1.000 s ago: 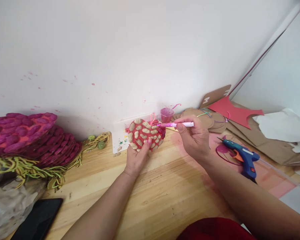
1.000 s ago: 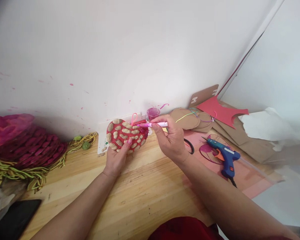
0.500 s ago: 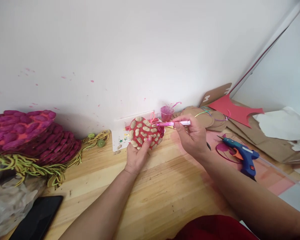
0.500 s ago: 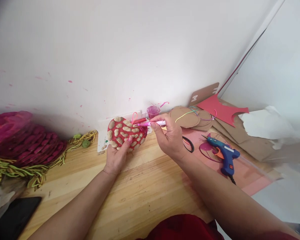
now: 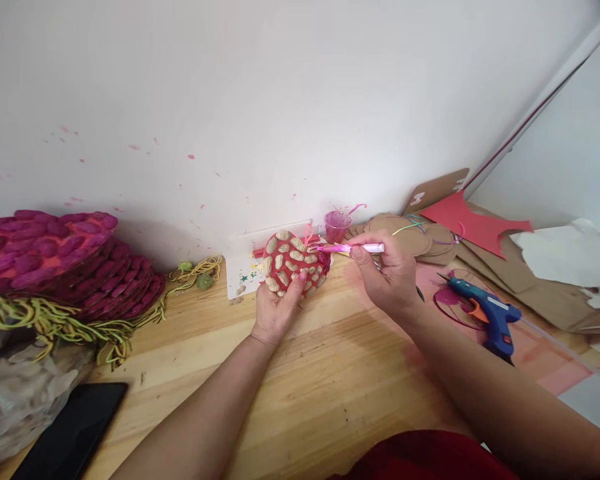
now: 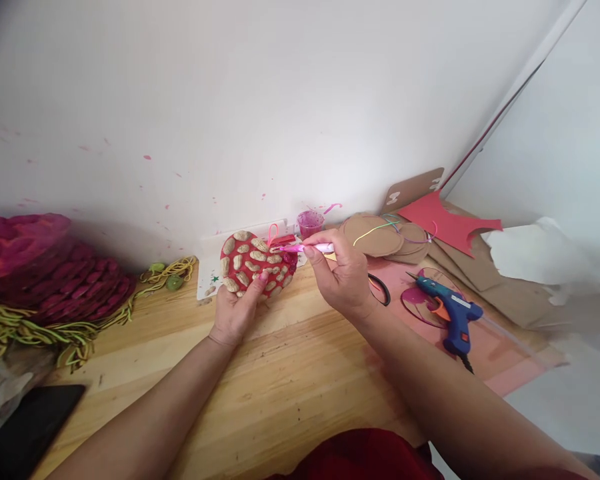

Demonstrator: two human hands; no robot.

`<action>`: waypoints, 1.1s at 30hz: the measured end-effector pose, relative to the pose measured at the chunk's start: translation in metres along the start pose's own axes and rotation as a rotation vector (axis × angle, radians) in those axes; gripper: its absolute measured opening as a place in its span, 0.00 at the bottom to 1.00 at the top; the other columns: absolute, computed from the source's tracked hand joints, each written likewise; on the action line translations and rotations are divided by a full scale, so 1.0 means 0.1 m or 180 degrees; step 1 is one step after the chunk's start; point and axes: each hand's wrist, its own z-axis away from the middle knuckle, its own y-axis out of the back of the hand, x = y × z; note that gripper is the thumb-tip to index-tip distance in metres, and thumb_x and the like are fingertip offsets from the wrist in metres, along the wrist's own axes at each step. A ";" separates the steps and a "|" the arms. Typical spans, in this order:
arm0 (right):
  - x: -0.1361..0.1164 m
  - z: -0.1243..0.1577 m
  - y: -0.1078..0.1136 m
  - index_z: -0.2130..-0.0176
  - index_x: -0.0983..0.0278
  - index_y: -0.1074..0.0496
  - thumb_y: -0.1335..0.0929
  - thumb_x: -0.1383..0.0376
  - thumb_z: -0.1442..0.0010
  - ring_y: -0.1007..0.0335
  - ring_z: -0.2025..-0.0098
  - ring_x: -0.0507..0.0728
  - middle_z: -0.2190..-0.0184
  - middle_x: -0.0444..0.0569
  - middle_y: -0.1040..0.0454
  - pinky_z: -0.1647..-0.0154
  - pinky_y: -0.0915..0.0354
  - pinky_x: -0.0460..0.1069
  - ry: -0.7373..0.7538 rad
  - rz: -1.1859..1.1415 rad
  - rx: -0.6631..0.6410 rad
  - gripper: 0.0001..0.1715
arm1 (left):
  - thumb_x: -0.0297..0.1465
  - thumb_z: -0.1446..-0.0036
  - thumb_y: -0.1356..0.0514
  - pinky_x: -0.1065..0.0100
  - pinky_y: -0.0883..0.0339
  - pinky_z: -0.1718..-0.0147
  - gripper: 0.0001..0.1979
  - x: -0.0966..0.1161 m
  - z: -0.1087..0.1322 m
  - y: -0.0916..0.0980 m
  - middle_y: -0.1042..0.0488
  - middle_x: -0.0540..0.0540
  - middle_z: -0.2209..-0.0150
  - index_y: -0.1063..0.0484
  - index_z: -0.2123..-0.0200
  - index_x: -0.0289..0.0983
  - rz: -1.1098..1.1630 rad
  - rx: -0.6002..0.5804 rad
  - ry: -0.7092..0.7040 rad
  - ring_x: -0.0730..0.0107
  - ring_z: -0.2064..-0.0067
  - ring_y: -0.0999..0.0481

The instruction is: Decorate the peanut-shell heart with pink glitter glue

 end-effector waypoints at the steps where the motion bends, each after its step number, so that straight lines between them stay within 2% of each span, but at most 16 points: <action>1: -0.01 0.00 0.00 0.58 0.59 0.26 0.32 0.63 0.32 0.25 0.63 0.56 0.63 0.47 0.20 0.60 0.30 0.52 0.0010 -0.0034 -0.0029 0.04 | 0.43 0.39 0.36 0.56 0.30 0.40 0.19 0.00 0.00 0.00 0.17 0.42 0.49 0.19 0.52 0.37 -0.0036 -0.0034 -0.0043 0.55 0.46 0.19; 5: -0.04 0.02 -0.02 0.58 0.59 0.26 0.32 0.64 0.33 0.25 0.62 0.56 0.63 0.48 0.20 0.59 0.30 0.53 0.0108 0.0018 -0.0156 0.04 | 0.41 0.38 0.36 0.55 0.30 0.40 0.17 0.02 0.01 0.00 0.17 0.43 0.49 0.18 0.52 0.38 -0.0174 -0.0139 -0.0165 0.55 0.46 0.19; 11: -0.02 -0.01 0.01 0.58 0.60 0.26 0.32 0.65 0.33 0.25 0.63 0.55 0.64 0.46 0.20 0.61 0.31 0.51 0.0069 0.0009 0.0032 0.03 | 0.41 0.37 0.37 0.53 0.29 0.41 0.16 0.01 0.00 0.02 0.17 0.42 0.50 0.18 0.53 0.38 -0.0353 -0.0123 -0.0244 0.54 0.47 0.19; 17: -0.03 -0.01 0.00 0.58 0.60 0.26 0.32 0.65 0.33 0.25 0.62 0.55 0.63 0.47 0.21 0.60 0.32 0.51 0.0159 0.0045 -0.0131 0.03 | 0.42 0.37 0.38 0.55 0.28 0.42 0.16 -0.02 0.01 0.04 0.16 0.43 0.53 0.17 0.55 0.39 -0.0613 -0.0198 -0.0281 0.54 0.47 0.18; 21: 0.02 0.00 -0.01 0.58 0.60 0.26 0.32 0.65 0.32 0.26 0.64 0.54 0.64 0.46 0.21 0.61 0.32 0.50 -0.0052 -0.0086 0.0024 0.04 | 0.42 0.37 0.37 0.55 0.28 0.42 0.17 0.01 0.01 0.03 0.16 0.43 0.51 0.18 0.53 0.37 -0.0475 -0.0119 -0.0207 0.55 0.48 0.18; 25: 0.05 0.01 -0.02 0.58 0.60 0.26 0.32 0.63 0.32 0.28 0.63 0.53 0.64 0.45 0.22 0.60 0.33 0.50 -0.0276 -0.0329 -0.0006 0.05 | 0.41 0.37 0.37 0.57 0.28 0.42 0.17 0.04 0.00 0.02 0.16 0.42 0.51 0.18 0.53 0.36 -0.0317 -0.0172 -0.0183 0.57 0.48 0.18; 30: 0.10 0.00 -0.03 0.59 0.60 0.26 0.31 0.60 0.32 0.30 0.65 0.53 0.66 0.45 0.24 0.62 0.36 0.50 -0.0602 -0.0461 0.0103 0.06 | 0.41 0.38 0.36 0.57 0.28 0.42 0.16 0.04 0.00 0.01 0.16 0.42 0.51 0.18 0.54 0.37 -0.0089 -0.0020 -0.0069 0.56 0.48 0.18; 33: 0.10 0.00 -0.03 0.59 0.60 0.26 0.32 0.60 0.32 0.31 0.64 0.53 0.66 0.44 0.24 0.62 0.36 0.50 -0.0625 -0.0594 0.0110 0.06 | 0.41 0.39 0.35 0.56 0.28 0.42 0.16 0.04 -0.01 0.01 0.16 0.42 0.51 0.18 0.54 0.37 -0.0082 -0.0047 -0.0049 0.56 0.48 0.18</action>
